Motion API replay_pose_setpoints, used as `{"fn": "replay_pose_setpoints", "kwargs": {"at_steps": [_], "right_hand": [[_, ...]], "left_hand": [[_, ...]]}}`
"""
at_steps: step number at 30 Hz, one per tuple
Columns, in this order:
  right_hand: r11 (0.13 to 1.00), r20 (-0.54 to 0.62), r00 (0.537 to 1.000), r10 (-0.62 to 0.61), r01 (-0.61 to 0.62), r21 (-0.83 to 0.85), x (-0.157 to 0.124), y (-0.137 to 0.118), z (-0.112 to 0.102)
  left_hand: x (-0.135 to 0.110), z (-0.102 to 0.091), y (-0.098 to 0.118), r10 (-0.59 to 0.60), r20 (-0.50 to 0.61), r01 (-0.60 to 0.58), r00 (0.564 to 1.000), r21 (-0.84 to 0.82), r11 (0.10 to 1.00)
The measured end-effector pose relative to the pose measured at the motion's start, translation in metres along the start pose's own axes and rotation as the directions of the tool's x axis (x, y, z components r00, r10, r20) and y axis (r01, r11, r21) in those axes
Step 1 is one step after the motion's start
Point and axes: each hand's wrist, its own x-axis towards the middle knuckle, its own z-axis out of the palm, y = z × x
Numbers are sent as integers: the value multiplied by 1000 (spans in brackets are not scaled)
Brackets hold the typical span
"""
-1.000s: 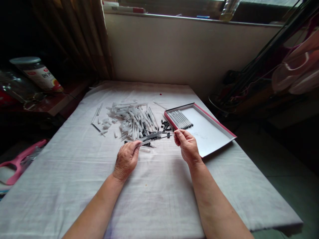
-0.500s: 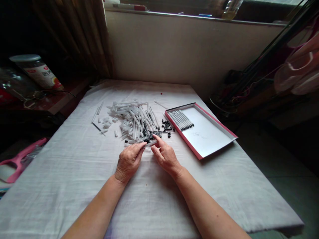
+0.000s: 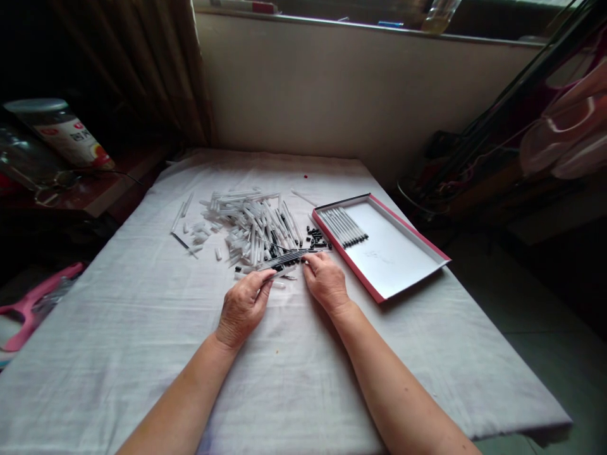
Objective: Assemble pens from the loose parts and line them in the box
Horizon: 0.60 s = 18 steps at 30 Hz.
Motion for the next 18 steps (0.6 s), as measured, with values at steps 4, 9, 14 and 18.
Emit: {"fn": "replay_pose_setpoints", "kwargs": {"at_steps": [4,9,14,18], "right_hand": [[990,73,995,61,-51,-129,6,-9,-1],[976,89,995,42,-22,-217,9,-9,0],[984,67,997,-34,45,-174,5,0,2],[990,75,996,-46,56,-133,2,6,1]], "left_hand": [[0,0,-1,0,27,-1,1000,15,1000],[-1,1,-1,-8,50,8,999,13,1000],[-1,1,-2,-11,61,11,998,12,1000],[-2,2,-4,-19,73,18,997,10,1000]]}}
